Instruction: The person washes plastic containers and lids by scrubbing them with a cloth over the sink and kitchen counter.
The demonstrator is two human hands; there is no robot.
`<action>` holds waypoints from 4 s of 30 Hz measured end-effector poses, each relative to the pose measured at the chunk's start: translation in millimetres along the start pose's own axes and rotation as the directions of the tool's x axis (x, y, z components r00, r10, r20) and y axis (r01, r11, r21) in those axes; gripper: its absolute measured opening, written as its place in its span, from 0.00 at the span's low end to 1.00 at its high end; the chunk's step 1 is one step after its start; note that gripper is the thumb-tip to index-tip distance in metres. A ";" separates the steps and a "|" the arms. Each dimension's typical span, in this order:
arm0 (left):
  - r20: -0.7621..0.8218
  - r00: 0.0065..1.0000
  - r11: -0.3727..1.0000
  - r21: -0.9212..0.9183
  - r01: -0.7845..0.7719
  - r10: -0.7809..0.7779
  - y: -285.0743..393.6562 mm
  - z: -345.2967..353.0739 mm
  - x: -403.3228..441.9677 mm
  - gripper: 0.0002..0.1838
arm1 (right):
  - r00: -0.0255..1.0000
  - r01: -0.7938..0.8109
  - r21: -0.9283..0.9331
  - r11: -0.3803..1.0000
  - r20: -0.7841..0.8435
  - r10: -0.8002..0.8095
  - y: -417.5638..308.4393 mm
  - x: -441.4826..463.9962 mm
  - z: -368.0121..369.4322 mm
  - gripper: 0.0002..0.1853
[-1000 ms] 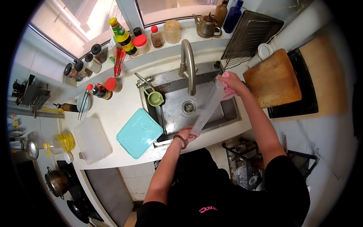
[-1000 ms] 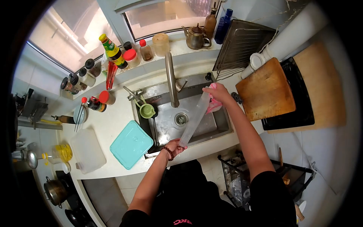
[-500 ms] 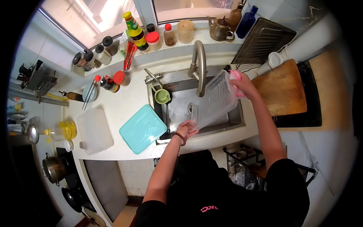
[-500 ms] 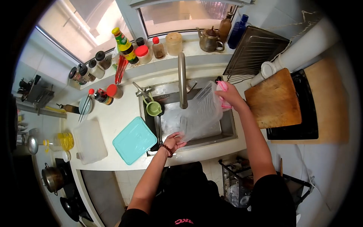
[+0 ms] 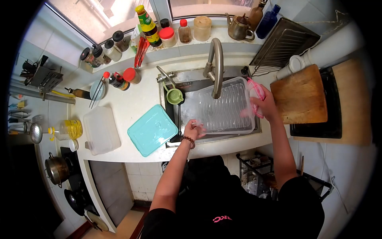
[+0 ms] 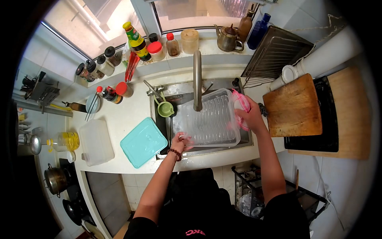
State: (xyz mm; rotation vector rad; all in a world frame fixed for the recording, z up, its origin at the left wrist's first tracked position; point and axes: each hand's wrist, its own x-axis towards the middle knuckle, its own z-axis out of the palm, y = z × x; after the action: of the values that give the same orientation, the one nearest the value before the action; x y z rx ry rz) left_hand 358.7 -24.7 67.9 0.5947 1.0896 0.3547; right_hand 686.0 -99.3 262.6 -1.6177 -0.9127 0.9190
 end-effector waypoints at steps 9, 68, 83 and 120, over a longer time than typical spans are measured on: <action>0.018 0.970 0.970 0.000 -0.243 0.243 8.7 -8.0 -11.9 0.12 | 0.998 -0.017 0.103 0.995 -0.062 0.024 29.0 -6.4 -16.5 0.23; -0.452 0.762 0.862 0.031 -0.506 0.463 32.3 -28.5 -41.0 0.08 | 1.000 -0.005 -0.665 0.746 0.015 0.020 107.1 143.5 79.0 0.20; -0.456 0.811 0.897 -0.061 -0.439 0.366 7.7 -43.5 -20.5 0.07 | 0.983 -0.050 -0.434 0.899 -0.180 -0.032 159.4 158.9 80.5 0.18; -0.656 0.714 0.781 -0.303 -0.546 0.244 -39.7 -347.0 -86.6 0.09 | 0.937 -0.350 0.393 0.850 0.164 0.310 44.8 -68.7 389.2 0.16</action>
State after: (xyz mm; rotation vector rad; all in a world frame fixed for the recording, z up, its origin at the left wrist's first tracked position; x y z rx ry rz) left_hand 7.5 -8.0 -8.9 0.2626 1.3888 1.2436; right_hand 312.6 -15.8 153.9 -1.3820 -0.4536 1.3419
